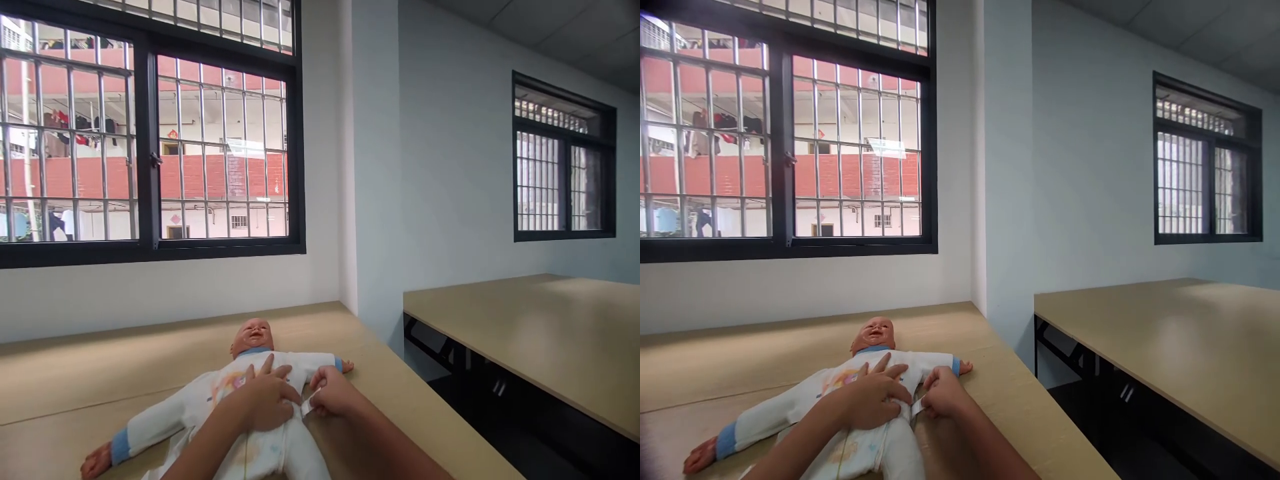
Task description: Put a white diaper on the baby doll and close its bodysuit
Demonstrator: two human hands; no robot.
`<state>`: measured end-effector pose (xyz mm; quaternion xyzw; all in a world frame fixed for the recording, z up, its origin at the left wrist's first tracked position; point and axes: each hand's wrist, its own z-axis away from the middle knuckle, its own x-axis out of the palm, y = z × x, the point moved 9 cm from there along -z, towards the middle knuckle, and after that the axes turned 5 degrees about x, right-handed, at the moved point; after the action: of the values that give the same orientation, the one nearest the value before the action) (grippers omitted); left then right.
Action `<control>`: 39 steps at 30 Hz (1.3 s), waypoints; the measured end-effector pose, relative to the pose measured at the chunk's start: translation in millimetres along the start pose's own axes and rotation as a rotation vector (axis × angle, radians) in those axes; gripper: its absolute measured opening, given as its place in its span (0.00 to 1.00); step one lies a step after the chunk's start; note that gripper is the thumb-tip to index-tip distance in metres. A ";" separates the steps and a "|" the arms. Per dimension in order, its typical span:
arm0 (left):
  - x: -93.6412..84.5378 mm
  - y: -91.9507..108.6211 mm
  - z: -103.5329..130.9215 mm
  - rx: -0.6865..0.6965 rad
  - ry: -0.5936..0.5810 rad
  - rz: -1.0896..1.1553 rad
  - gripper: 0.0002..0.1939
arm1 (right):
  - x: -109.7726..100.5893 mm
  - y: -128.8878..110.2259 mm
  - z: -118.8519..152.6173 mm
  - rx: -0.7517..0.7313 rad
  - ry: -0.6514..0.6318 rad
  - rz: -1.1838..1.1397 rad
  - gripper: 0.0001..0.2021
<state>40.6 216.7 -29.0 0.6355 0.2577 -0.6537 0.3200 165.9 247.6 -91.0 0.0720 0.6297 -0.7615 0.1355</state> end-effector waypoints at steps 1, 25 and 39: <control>0.2 -0.3 1.0 -0.008 -0.005 0.011 0.20 | -2.4 0.0 -0.7 0.002 0.011 -0.014 0.15; -17.9 18.6 13.5 0.194 0.122 0.154 0.22 | -26.7 -9.2 -6.4 -0.134 -0.082 -0.321 0.19; -6.0 9.0 -5.7 0.028 0.249 0.110 0.40 | -4.0 -16.5 -10.6 -0.234 -0.084 -0.515 0.23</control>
<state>51.1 215.6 -22.8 0.7293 0.2508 -0.5549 0.3120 164.1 261.3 -76.5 -0.1382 0.7046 -0.6954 -0.0289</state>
